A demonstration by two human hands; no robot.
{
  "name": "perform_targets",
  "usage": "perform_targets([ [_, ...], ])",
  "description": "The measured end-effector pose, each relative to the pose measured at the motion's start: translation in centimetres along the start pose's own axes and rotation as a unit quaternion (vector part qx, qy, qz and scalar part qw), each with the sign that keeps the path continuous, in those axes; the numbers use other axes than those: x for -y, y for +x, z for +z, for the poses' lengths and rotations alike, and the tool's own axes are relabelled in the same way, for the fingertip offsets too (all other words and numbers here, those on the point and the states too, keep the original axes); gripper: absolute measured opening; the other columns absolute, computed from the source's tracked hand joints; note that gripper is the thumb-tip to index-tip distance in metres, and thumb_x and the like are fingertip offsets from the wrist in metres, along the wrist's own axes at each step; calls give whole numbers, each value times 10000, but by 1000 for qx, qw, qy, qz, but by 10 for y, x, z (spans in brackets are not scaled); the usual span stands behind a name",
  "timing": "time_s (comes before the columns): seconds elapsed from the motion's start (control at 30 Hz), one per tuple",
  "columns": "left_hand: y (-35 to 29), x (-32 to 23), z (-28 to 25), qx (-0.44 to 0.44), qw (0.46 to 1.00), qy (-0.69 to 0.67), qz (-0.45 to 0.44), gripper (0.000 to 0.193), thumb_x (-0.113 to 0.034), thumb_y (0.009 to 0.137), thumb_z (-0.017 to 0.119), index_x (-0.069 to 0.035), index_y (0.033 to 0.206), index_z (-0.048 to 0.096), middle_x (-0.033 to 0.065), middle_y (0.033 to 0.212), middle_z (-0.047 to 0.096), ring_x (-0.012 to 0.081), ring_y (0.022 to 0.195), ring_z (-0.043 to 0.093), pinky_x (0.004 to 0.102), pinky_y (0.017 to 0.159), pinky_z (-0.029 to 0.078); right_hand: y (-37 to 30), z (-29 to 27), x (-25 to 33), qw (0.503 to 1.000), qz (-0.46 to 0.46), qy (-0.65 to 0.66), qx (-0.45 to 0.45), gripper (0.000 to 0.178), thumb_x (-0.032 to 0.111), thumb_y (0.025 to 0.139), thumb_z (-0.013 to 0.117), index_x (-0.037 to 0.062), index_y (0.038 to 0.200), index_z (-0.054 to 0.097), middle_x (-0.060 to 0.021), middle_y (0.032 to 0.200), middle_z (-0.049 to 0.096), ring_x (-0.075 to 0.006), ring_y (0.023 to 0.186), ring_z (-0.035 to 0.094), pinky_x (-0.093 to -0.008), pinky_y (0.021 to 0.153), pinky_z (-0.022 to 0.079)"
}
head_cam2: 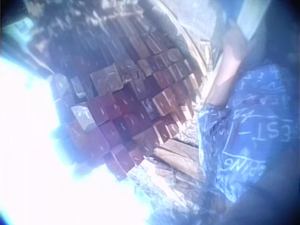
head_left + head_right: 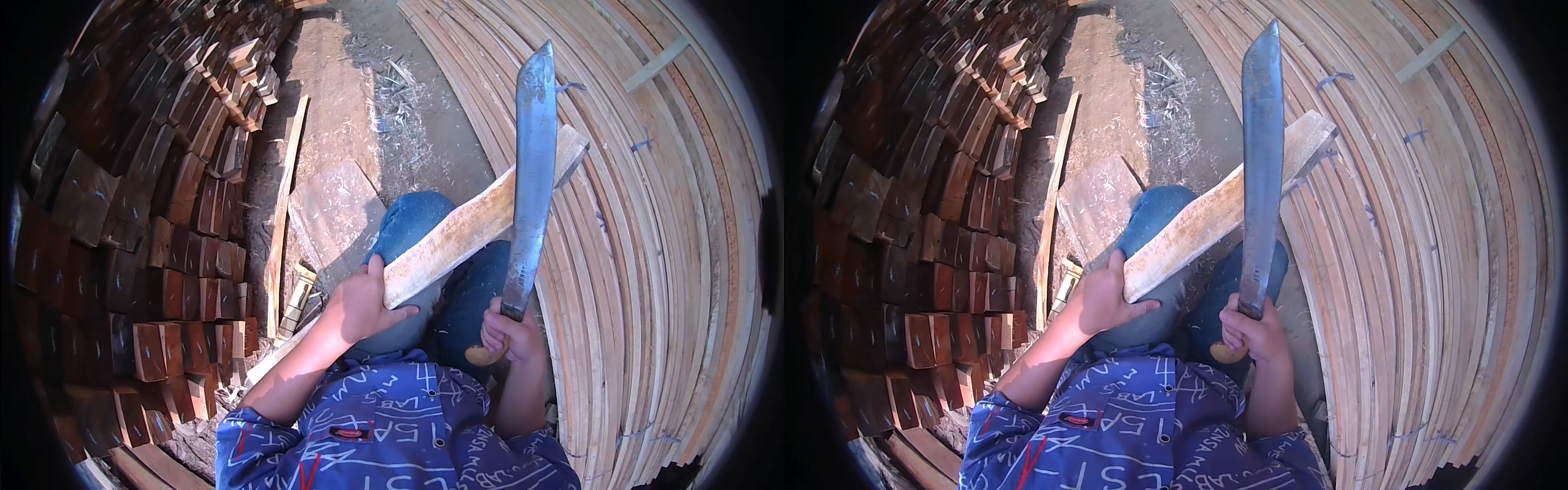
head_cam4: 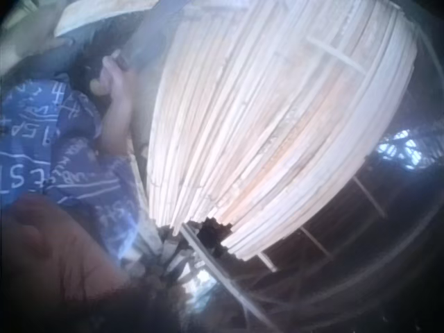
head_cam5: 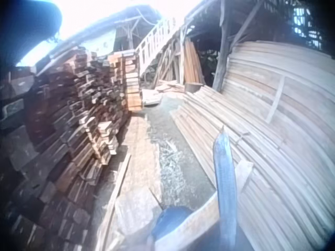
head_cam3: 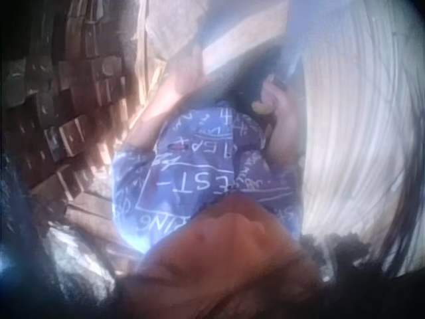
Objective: The person uses a machete to shave and shape a long piece of wood while seated. The person repeatedly strikes the wood to remove thin shavings and smooth the surface. The person rotates the wood to work on different sides.
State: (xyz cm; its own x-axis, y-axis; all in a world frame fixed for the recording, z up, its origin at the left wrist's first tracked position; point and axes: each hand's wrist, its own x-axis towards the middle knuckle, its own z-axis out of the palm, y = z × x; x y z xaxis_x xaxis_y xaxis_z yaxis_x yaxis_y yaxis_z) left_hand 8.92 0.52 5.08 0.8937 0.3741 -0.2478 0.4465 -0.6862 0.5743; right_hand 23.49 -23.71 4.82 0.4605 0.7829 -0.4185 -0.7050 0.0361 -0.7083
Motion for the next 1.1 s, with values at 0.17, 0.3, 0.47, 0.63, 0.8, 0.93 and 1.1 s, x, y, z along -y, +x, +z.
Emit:
perform_targets([
  [0.17,1,0,2,-8,1000,8,-18,795,-508,704,798,88,1097,448,333,931,639,472,851,666,484,752,546,16,-13,14,968,130,186,107,210,94,928,613,59,776,471,-21,577,458,-110,442,474,-273,412,391],
  [0.3,9,0,-1,-19,999,25,-13,789,-521,701,795,85,1079,460,323,903,645,464,822,672,478,726,549,30,-12,3,995,82,-14,-47,196,136,911,674,47,814,528,-22,607,515,-108,465,508,-267,427,415],
  [0.47,13,2,3,-28,1000,1,6,766,-453,690,833,109,1052,458,347,839,633,491,829,654,477,730,533,35,-29,-25,967,-12,-189,-167,217,149,856,762,39,812,581,-24,614,569,-85,485,536,-255,432,432],
  [0.63,18,7,8,-14,1000,16,11,748,-458,705,824,95,1035,444,334,792,635,489,793,658,478,698,540,32,-21,2,949,-84,-235,-195,244,141,879,742,47,761,550,-13,569,538,-85,438,506,-246,398,413],
  [0.8,20,4,2,4,1000,14,6,752,-476,707,818,93,1026,443,328,785,636,487,795,661,484,697,542,50,-12,10,925,-71,-277,-250,263,176,881,749,39,766,557,-12,557,538,-82,441,515,-248,401,417],
  [0.93,20,10,5,-4,1000,15,7,764,-482,705,821,96,1032,443,330,810,640,490,826,661,489,722,541,34,15,-8,896,5,-382,-225,207,128,852,745,-18,925,618,-67,635,609,-145,502,586,-299,478,463],
  [1.1,21,13,-1,39,999,-23,-16,806,-489,693,821,101,1082,434,344,891,634,494,849,658,487,745,547,24,15,-23,840,-94,-505,-175,230,79,828,735,-36,991,621,-110,756,683,-178,655,651,-327,649,522],
])
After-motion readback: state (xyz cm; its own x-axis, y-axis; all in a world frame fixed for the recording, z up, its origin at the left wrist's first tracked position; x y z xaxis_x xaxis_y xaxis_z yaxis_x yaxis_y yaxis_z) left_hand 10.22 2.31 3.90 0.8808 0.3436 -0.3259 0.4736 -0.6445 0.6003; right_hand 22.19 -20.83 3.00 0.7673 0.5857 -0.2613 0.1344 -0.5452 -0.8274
